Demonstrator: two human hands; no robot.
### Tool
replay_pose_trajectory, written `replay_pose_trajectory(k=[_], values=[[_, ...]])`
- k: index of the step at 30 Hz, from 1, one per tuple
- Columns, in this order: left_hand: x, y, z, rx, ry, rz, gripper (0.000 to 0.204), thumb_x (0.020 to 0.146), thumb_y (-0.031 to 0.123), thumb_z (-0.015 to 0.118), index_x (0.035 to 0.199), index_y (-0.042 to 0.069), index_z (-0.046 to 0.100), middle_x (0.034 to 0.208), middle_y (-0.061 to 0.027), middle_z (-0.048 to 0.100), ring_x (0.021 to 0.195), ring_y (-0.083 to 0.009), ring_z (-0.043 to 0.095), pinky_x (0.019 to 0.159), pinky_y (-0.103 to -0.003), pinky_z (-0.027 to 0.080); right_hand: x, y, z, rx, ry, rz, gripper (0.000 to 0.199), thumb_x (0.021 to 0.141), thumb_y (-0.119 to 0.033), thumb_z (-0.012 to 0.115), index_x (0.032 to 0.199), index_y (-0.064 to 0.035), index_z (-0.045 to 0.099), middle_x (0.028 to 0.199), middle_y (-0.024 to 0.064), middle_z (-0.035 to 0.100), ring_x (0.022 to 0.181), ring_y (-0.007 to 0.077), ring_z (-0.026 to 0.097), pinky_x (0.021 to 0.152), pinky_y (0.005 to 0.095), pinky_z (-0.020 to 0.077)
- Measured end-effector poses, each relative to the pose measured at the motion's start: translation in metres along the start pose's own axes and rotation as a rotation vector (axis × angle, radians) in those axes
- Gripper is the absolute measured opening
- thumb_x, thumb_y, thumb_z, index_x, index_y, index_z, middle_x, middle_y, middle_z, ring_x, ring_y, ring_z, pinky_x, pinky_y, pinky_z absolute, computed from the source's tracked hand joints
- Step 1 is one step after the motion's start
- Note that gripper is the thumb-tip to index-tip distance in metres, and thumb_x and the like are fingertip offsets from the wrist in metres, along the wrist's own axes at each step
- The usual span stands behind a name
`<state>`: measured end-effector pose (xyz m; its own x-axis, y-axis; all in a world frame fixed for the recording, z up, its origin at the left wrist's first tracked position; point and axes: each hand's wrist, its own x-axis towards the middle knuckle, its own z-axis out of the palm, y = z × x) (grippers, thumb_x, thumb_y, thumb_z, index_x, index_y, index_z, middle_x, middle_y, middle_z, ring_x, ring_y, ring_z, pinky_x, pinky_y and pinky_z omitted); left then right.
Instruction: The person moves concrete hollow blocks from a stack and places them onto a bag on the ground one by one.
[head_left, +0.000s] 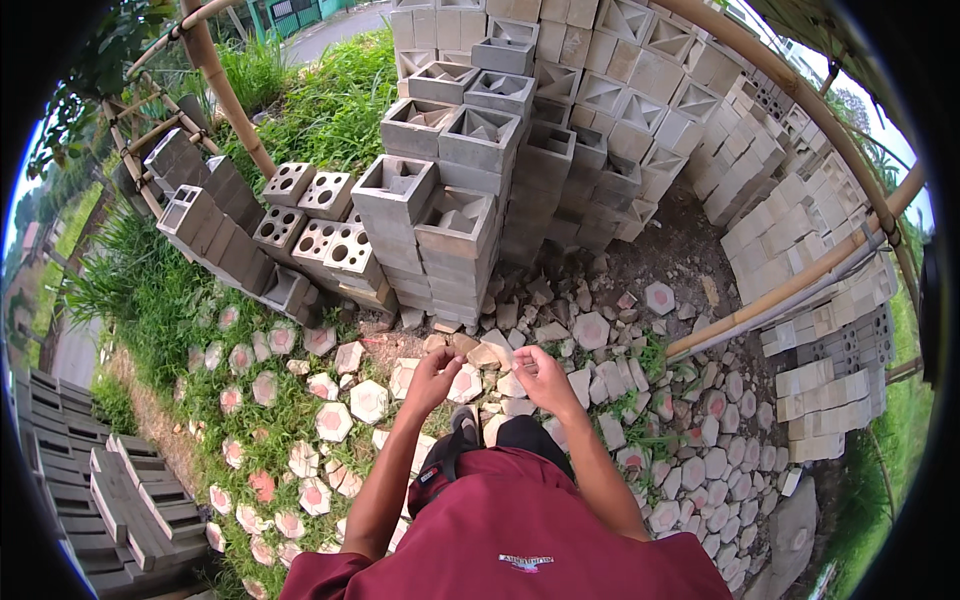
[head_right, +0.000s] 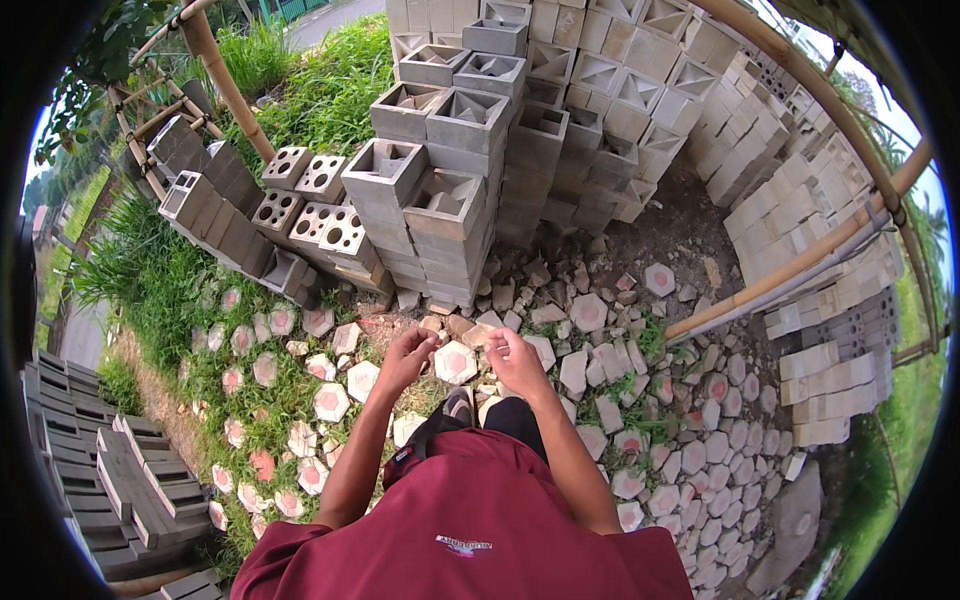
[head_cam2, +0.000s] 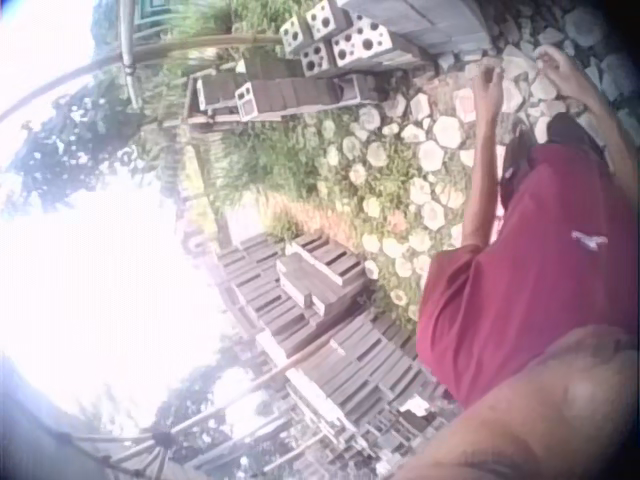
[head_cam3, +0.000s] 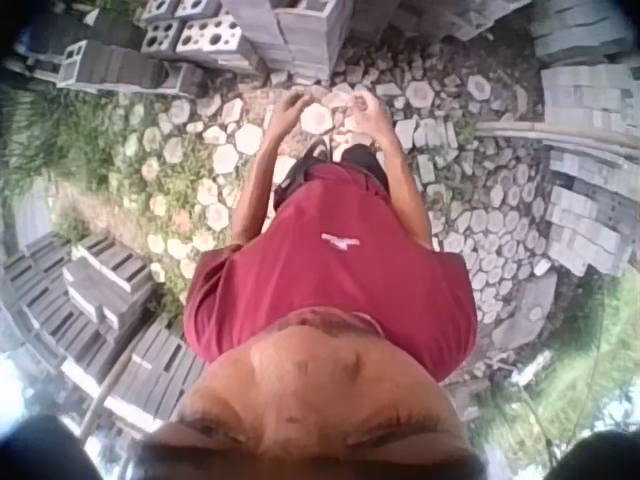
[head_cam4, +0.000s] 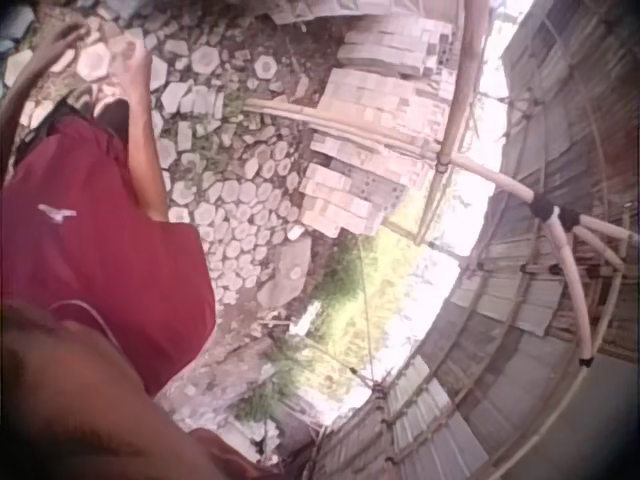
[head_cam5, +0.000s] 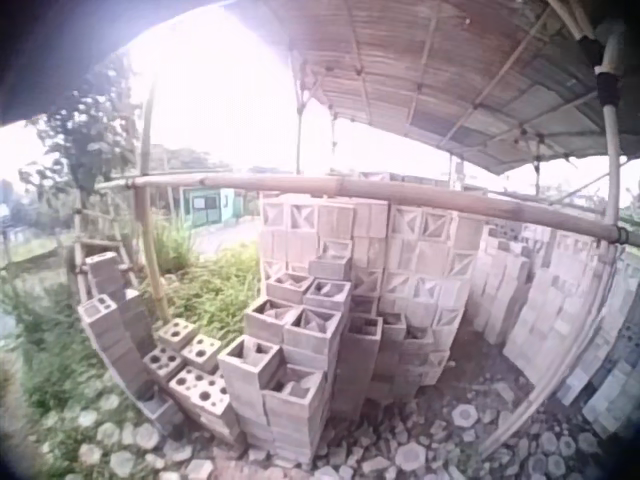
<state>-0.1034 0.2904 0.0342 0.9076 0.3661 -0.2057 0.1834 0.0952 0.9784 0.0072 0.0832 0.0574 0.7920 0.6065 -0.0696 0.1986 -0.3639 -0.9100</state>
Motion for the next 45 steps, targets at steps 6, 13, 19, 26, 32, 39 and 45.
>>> replay_pose_trajectory(k=[6,13,19,26,32,39,45], values=[[0.089,0.019,-0.007,-0.027,0.069,-0.02,0.02,0.093,0.017,0.059,0.101,-0.002,0.061,0.094,-0.0055,0.067,0.091,-0.0123,0.061,0.082,-0.027,0.047,0.106,0.025,-0.016,0.091,-0.049,0.139,0.03,0.09,-0.016,0.062,0.114,0.0,0.053,0.097,0.0065,0.061,0.081,0.0118,0.06,0.071,0.0258,0.0504],[0.195,-0.006,-0.019,-0.186,0.296,-0.327,0.032,0.094,0.032,0.057,0.111,0.005,0.06,0.107,-0.0064,0.062,0.101,-0.0158,0.058,0.079,-0.032,0.047,0.281,0.068,-0.034,0.267,-0.078,0.327,0.049,0.088,-0.026,0.067,0.124,-0.0022,0.044,0.101,0.0114,0.06,0.085,0.0173,0.062,0.062,0.0346,0.0566],[0.349,-0.051,-0.021,-0.502,0.636,-0.582,0.066,0.085,0.047,0.063,0.133,0.01,0.036,0.137,-0.0155,0.037,0.128,-0.0339,0.035,0.093,-0.067,0.035,0.444,0.09,-0.014,0.216,-0.227,0.609,0.081,0.085,-0.037,0.069,0.14,-0.0055,0.019,0.13,0.0236,0.043,0.11,0.0328,0.053,0.074,0.0488,0.0572],[0.495,-0.148,-0.026,-0.391,1.029,-0.528,0.092,0.079,0.04,0.07,0.143,-0.005,0.022,0.141,-0.0263,0.037,0.128,-0.0398,0.041,0.101,-0.054,0.038,0.554,0.101,0.024,0.139,-0.298,0.777,0.108,0.083,-0.045,0.068,0.145,-0.0117,-0.014,0.149,0.0282,0.016,0.129,0.0536,0.032,0.079,0.0574,0.0543],[0.492,-0.138,-0.007,-0.48,1.092,-0.538,0.076,0.08,0.038,0.069,0.13,-0.012,0.041,0.127,-0.0308,0.052,0.12,-0.0414,0.051,0.101,-0.041,0.04,0.57,0.171,0.035,0.26,-0.433,1.016,0.092,0.086,-0.049,0.063,0.148,-0.0107,0.006,0.151,0.0211,0.018,0.131,0.0492,0.031,0.093,0.0693,0.0382],[0.492,-0.136,-0.019,-0.327,1.047,-0.581,0.064,0.085,0.036,0.062,0.122,-0.014,0.047,0.12,-0.035,0.054,0.116,-0.0436,0.053,0.097,-0.044,0.043,0.562,0.187,0.046,0.463,-0.494,0.893,0.073,0.089,-0.044,0.061,0.143,-0.0066,0.028,0.14,0.0209,0.039,0.123,0.0417,0.045,0.09,0.0691,0.0411],[0.484,-0.14,-0.017,-0.304,1.058,-0.518,0.057,0.086,0.033,0.061,0.119,-0.012,0.049,0.119,-0.0325,0.056,0.114,-0.0422,0.055,0.094,-0.043,0.044,0.553,0.177,0.047,0.41,-0.308,0.829,0.066,0.087,-0.032,0.067,0.136,-0.0011,0.036,0.134,0.0203,0.045,0.116,0.0402,0.051,0.082,0.0662,0.0484]])
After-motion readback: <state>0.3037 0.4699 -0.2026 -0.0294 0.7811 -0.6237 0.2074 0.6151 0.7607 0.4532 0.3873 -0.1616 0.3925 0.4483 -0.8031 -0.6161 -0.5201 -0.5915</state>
